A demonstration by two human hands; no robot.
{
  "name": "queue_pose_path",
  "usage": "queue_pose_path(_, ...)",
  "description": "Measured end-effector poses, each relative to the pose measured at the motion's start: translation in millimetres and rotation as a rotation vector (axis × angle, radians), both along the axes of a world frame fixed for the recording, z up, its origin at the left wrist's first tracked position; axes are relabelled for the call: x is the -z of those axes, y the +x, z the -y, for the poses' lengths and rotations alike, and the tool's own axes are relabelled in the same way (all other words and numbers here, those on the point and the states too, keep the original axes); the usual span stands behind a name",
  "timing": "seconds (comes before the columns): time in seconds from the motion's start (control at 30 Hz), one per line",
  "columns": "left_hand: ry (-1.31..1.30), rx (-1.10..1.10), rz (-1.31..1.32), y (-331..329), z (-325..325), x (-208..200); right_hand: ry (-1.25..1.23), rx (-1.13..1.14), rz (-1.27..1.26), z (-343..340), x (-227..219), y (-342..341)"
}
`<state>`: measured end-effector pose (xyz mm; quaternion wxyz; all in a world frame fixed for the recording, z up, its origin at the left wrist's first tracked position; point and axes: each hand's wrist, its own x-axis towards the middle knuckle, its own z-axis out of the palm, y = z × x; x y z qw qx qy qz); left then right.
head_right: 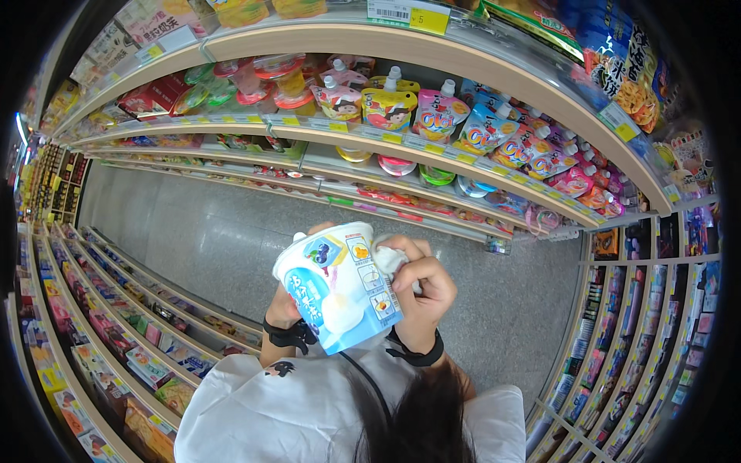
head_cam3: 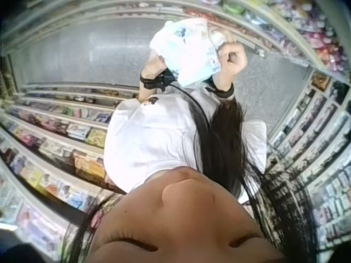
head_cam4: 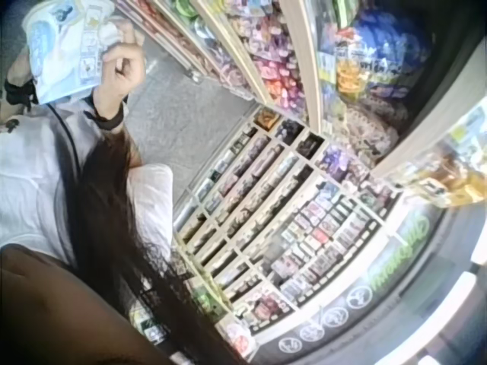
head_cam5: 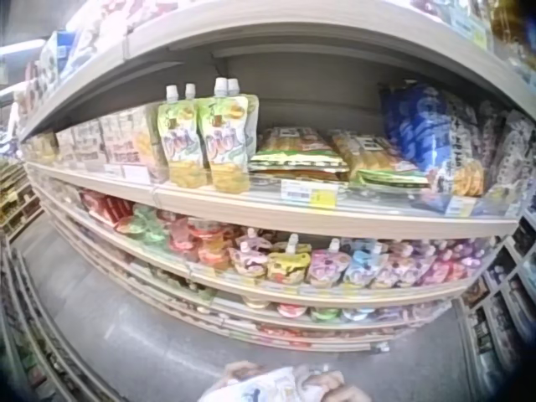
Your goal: The person wipes the exterior surfaces of a yogurt container and a drink pouch using a white cloth while standing in a grocery aisle.
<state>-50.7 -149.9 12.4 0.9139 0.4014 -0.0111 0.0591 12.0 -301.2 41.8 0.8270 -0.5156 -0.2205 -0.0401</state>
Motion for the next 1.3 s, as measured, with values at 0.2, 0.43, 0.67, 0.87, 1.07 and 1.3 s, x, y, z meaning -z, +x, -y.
queue_pose_path(0.2,0.006,-0.013,0.180,-2,4,-11,-0.191,-0.113,-0.157,0,-3,-6)
queue_pose_path(0.43,-0.289,0.041,0.088,-4,14,-5,-0.301,-0.008,-0.191,-1,-3,-7)
queue_pose_path(0.67,-0.162,-0.103,0.032,5,9,5,-0.368,0.350,0.252,17,-25,-7)
queue_pose_path(0.87,-0.064,-0.113,0.113,3,11,5,-0.644,0.207,0.421,14,-36,-13)
queue_pose_path(1.07,-0.036,-0.130,0.149,-1,6,1,-0.605,-0.019,0.487,14,-42,-24)
queue_pose_path(1.3,-0.073,-0.150,0.237,-9,-6,4,-0.695,-0.017,0.520,24,-33,-10)
